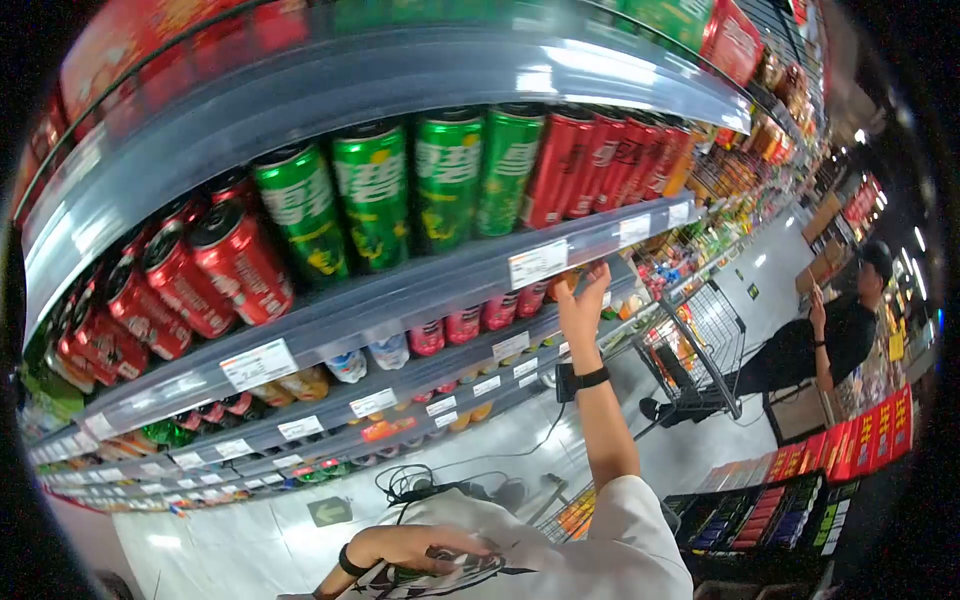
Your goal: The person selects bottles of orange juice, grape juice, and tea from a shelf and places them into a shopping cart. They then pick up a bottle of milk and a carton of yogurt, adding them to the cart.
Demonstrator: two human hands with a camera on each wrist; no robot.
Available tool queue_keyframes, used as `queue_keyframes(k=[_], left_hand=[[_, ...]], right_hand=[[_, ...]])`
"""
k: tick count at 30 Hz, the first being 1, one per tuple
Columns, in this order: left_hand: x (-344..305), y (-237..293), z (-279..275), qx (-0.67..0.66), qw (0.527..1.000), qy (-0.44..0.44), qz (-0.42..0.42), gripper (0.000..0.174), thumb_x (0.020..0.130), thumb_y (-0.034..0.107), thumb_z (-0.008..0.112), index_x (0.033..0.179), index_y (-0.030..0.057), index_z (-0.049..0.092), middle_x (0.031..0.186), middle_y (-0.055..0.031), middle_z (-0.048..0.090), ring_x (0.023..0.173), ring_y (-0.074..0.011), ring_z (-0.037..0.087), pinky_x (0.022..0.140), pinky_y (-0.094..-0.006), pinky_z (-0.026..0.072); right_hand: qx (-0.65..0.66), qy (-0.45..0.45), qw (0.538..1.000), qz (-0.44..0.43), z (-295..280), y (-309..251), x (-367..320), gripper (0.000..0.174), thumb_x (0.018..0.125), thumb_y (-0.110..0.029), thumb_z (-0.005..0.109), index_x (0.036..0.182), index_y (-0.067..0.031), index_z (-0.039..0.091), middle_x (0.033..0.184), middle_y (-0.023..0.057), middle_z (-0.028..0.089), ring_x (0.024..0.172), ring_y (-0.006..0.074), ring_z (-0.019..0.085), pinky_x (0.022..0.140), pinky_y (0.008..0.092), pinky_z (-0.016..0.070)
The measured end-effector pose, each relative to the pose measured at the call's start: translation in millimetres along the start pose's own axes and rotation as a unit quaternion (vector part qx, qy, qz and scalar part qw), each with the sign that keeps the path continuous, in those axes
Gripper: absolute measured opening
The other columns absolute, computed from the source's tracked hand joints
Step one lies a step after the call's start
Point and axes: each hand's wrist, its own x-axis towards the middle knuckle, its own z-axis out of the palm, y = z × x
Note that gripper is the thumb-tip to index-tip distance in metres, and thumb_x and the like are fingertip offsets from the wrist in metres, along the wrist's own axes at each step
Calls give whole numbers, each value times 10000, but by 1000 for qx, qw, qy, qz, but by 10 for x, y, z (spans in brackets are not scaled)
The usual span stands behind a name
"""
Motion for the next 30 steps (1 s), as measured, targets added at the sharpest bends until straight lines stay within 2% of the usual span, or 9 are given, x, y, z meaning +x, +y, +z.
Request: queue_keyframes(k=[8, 9, 12, 15, 19, 22, 23, 27, 30], left_hand=[[-111, -221, 141, 38, 995, 45, 81, 425, 1104, 205, 498, 1496, 40, 511, 1512, -154, 524, 1386, -309, 500, 1171, -397, 368], [-94, -219, 163, 53, 993, 51, 96, 430, 1110, 211, 485, 1500, 31, 499, 1514, -160, 514, 1383, -310, 501, 1168, -395, 370], [-112, -135, 233, 20, 993, 63, 96, 466, 1123, 255, 461, 1517, 5, 461, 1532, -176, 480, 1361, -313, 512, 1146, -392, 388], [-98, 82, 93, -36, 999, -23, -15, 465, 1126, 281, 458, 1493, -2, 493, 1462, -185, 535, 1321, -321, 531, 1122, -393, 403], [83, -117, 156, 41, 998, -37, -31, 443, 1123, 279, 467, 1457, -2, 542, 1394, -193, 586, 1296, -319, 542, 1101, -376, 414], [152, -221, 208, 40, 999, -30, -19, 441, 1121, 285, 474, 1455, 8, 554, 1394, -191, 595, 1306, -317, 538, 1107, -377, 403], [156, -192, 171, 35, 998, -39, -17, 446, 1121, 288, 476, 1465, 14, 547, 1417, -190, 586, 1313, -315, 535, 1114, -380, 396], [325, -67, 253, 8, 1000, 5, 30, 467, 1120, 300, 478, 1506, 41, 518, 1501, -179, 540, 1322, -312, 529, 1150, -390, 364], [589, -89, 200, 31, 998, -48, -8, 472, 1129, 292, 451, 1531, 49, 492, 1557, -166, 491, 1307, -308, 541, 1166, -387, 357]], right_hand=[[-28, -41, 997, 51, 86, 155, 44, 798, 887, -95, 690, 1524, 113, 256, 1382, 266, 568, 1178, 357, 634, 1000, 414, 500], [-63, -38, 996, 47, 76, 189, 57, 699, 892, -113, 700, 1462, 113, 365, 1296, 249, 625, 1133, 340, 664, 960, 396, 517], [46, -56, 996, 60, 61, 366, 137, 574, 912, -139, 699, 1374, 108, 465, 1247, 217, 653, 1106, 282, 672, 931, 360, 520], [94, -11, 993, 70, 42, 533, 61, 417, 967, -176, 688, 1268, 71, 539, 1160, 151, 673, 1000, 210, 674, 856, 326, 527], [221, 74, 962, 143, -52, 382, -68, 302, 1033, -275, 680, 1152, -20, 568, 1033, 50, 639, 879, 135, 621, 733, 303, 524], [234, 58, 942, 231, -359, 186, -221, 301, 1043, -272, 665, 1163, -18, 559, 1061, 46, 634, 900, 125, 620, 745, 297, 527], [276, 71, 942, 176, -399, 173, -250, 286, 1056, -247, 642, 1202, -18, 554, 1081, 48, 630, 895, 120, 620, 749, 291, 526], [230, 75, 956, 166, -880, 71, -435, 273, 1061, -209, 628, 1241, -13, 564, 1138, 54, 642, 947, 124, 633, 788, 286, 523], [228, 59, 956, 174, -1335, 121, -703, 239, 1066, -181, 610, 1232, -11, 582, 1182, 65, 648, 1008, 135, 642, 844, 277, 510]])
